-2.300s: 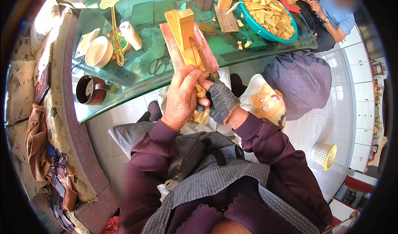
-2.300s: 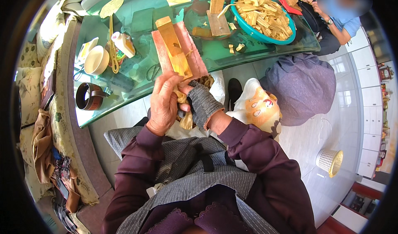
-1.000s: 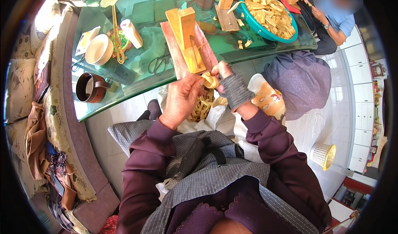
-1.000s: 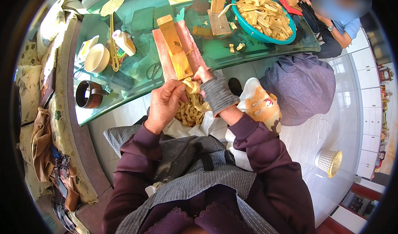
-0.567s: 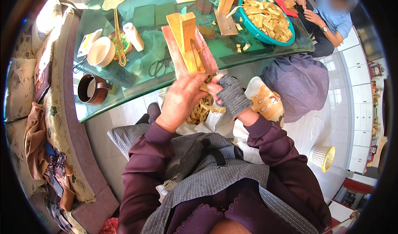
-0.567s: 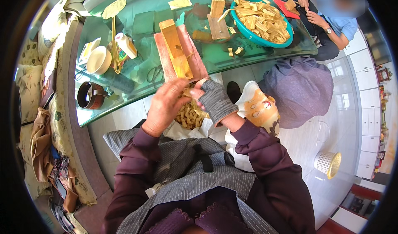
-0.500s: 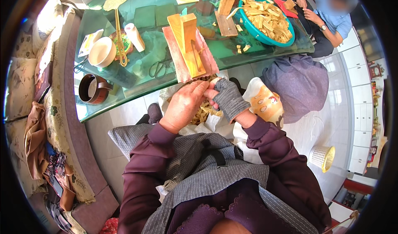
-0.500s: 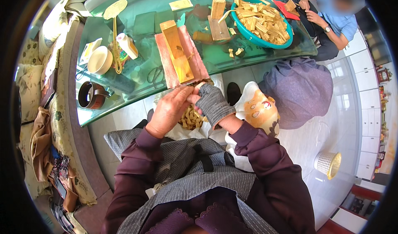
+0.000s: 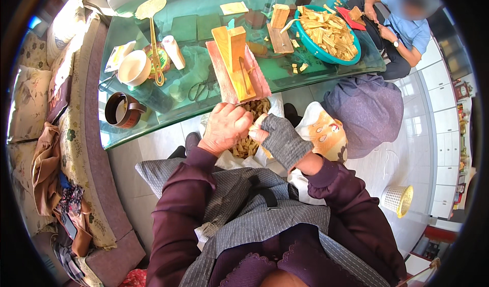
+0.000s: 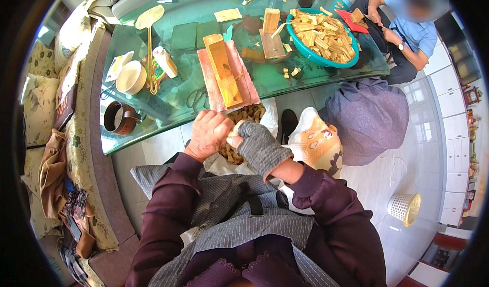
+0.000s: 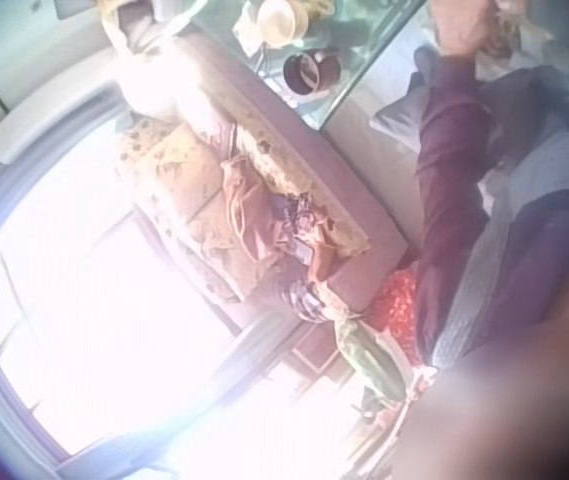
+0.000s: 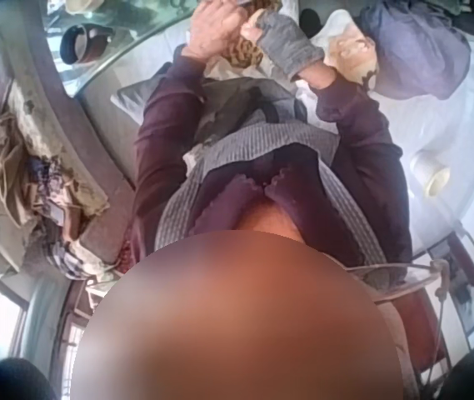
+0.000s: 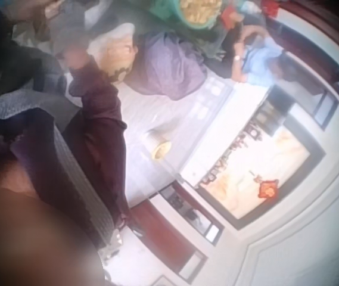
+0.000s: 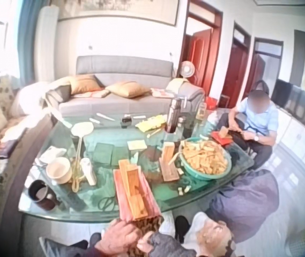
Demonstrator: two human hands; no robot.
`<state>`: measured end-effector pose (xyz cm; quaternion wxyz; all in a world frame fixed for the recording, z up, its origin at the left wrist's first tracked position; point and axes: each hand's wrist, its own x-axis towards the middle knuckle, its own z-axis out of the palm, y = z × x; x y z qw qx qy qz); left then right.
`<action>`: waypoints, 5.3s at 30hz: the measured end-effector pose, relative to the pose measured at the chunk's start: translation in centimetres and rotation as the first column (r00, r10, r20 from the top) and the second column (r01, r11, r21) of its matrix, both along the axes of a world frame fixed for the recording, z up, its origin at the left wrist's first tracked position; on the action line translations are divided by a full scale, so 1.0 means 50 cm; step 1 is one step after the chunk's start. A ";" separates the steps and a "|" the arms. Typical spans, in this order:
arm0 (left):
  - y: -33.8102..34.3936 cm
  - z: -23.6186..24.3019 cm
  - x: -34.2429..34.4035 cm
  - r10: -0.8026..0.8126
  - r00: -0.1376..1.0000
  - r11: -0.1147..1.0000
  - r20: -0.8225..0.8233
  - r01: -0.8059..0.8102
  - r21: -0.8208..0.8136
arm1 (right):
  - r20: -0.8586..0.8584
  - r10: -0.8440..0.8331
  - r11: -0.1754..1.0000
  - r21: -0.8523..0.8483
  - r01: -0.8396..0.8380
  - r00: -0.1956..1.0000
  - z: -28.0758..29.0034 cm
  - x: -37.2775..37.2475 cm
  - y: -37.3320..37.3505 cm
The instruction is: The person sits on the floor and uses a handheld peeling tool to shave thin strips from bamboo sticks. The person holds the sticks with one hand and guides the tool with the other, collecting the peeled strips in a bowl.
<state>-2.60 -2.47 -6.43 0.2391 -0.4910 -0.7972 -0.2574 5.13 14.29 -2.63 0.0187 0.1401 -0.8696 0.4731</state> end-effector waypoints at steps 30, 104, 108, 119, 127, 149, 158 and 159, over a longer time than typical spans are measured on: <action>0.027 -0.004 -0.109 0.025 0.500 0.851 0.866 -0.465 0.244 | -0.122 -0.325 0.946 -0.035 0.323 0.938 -0.067 -0.231 0.050; 0.015 -0.002 0.058 -0.016 0.619 0.987 0.786 -0.117 0.112 | -0.180 -0.282 0.959 -0.079 0.272 0.942 -0.064 -0.055 -0.039; 0.012 0.035 0.049 0.080 0.874 0.943 0.479 -0.222 0.247 | 0.280 -0.245 0.773 -0.521 0.361 0.928 -0.089 -0.068 -0.036; 0.017 0.045 0.019 -0.082 0.917 0.873 0.391 -0.123 0.472 | 0.203 -0.136 0.957 -0.228 0.181 0.970 0.032 -0.053 -0.035; 0.002 0.021 0.017 -0.805 -0.050 0.558 0.591 -0.399 0.728 | -0.455 0.122 0.941 0.336 0.043 0.882 0.054 -0.073 0.011; 0.014 0.030 0.017 -0.487 0.378 0.733 0.788 -0.314 0.603 | 0.646 0.057 0.535 -0.663 0.523 0.761 -0.011 -0.095 0.008; -0.014 0.039 0.003 -0.239 0.618 0.846 0.749 -0.246 0.473 | 0.644 -0.070 0.577 -0.597 0.557 0.762 -0.014 -0.063 0.056; -0.012 0.045 0.000 -0.148 0.722 0.874 0.675 -0.223 0.431 | 0.625 -0.082 0.604 -0.588 0.538 0.776 -0.015 -0.062 0.052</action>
